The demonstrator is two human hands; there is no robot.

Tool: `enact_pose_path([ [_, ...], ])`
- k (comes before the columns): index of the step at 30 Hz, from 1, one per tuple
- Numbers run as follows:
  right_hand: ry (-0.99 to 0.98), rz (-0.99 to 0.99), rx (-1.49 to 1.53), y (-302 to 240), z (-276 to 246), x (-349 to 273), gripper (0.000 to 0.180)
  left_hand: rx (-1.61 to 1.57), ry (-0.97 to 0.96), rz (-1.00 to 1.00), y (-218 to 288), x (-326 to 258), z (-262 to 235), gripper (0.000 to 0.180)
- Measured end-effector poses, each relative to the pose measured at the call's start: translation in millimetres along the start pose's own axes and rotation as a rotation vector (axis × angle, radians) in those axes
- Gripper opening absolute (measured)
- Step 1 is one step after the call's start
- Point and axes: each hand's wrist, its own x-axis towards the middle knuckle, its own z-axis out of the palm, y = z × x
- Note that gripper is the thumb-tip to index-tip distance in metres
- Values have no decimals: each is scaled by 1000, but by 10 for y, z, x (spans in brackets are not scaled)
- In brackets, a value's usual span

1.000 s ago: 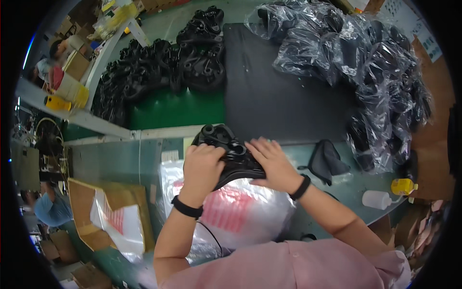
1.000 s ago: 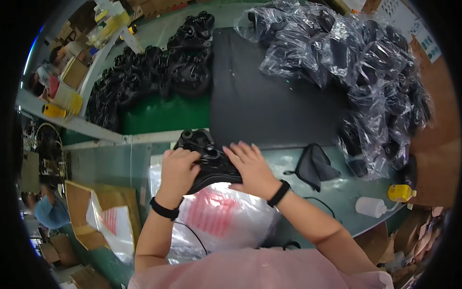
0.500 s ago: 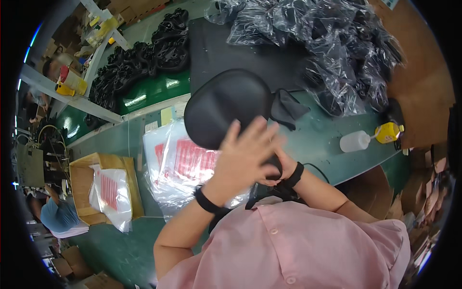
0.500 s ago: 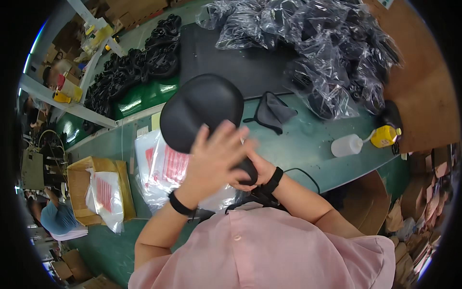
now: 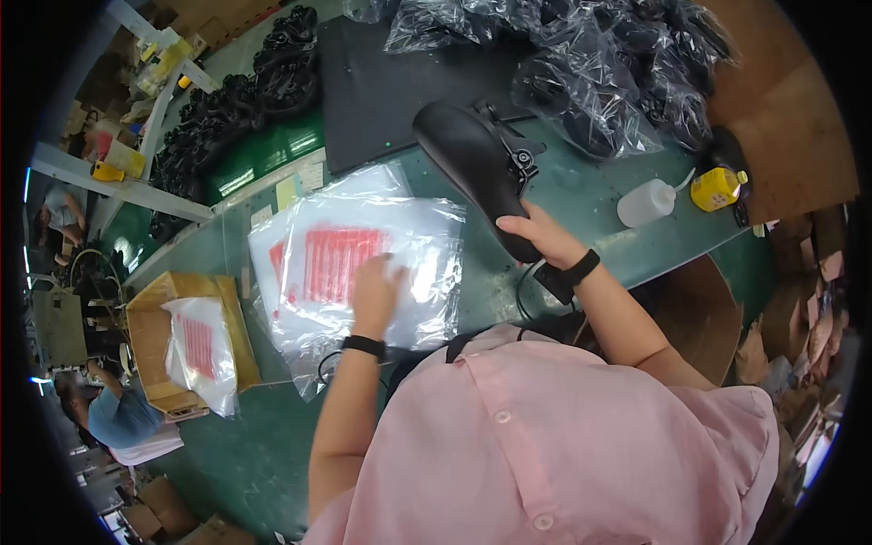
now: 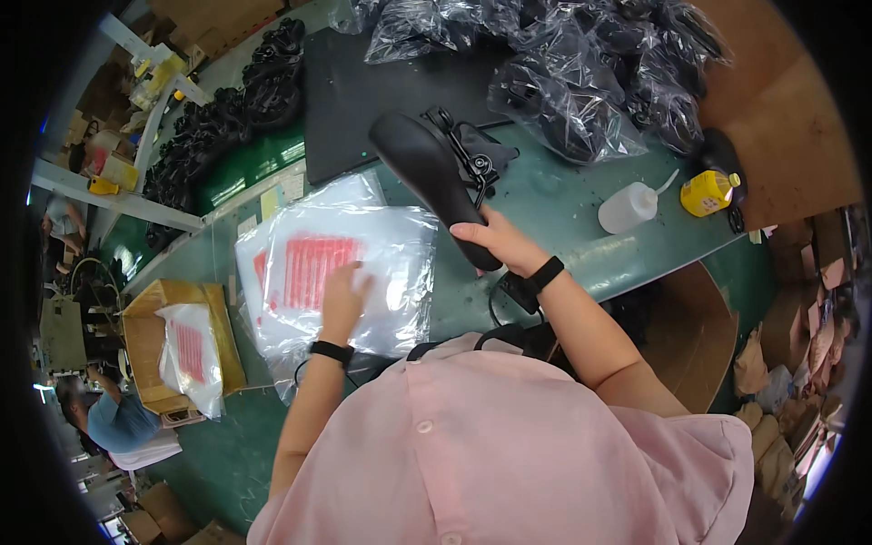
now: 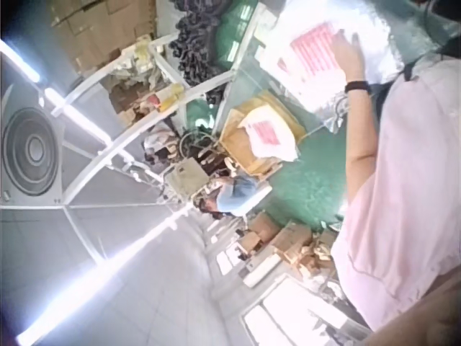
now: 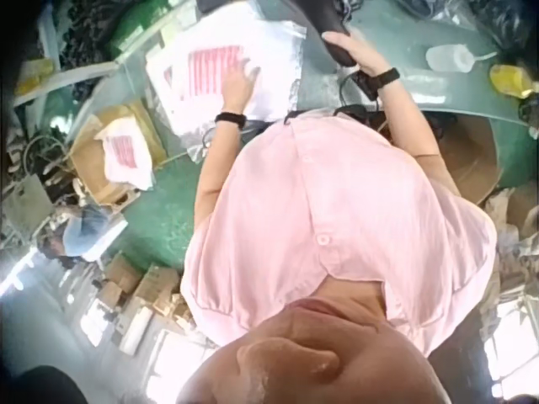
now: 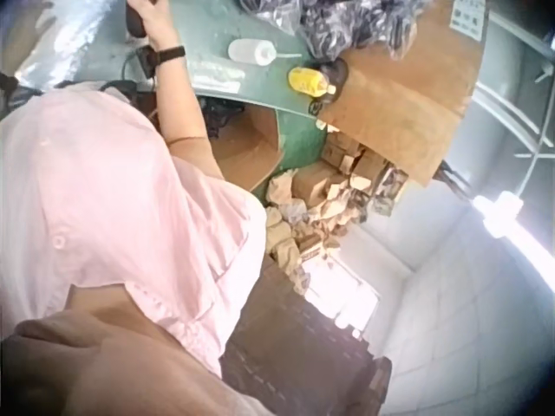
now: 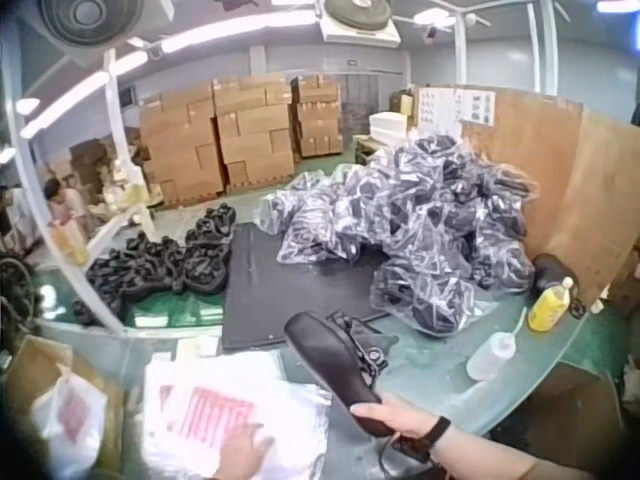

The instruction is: The person cleans black bicycle seats at a factory workstation. They pick up a seat, wipe it with a cloth, and place it into a clear plastic bag. The person repeats this process for multiple seats, handling them one at a time.

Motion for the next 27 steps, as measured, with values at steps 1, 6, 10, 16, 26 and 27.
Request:
enact_pose_path([
  [1,-1,46,28,58,-77,12,53,94,22,125,247,-93,174,55],
  [6,-412,130,788,256,82,-77,64,340,-209,-19,770,-205,545,69],
  [10,-505,98,865,20,252,-146,66,297,-241,0,558,-167,606,53],
  [16,-553,11,664,-98,195,-108,63,-386,-69,-247,125,-30,503,22],
  [26,312,-139,-1013,676,-50,223,70,-921,-155,-578,-66,-133,258,20],
  [27,305,-62,-1111,747,-15,206,73,-917,-173,-567,-114,-158,267,20],
])
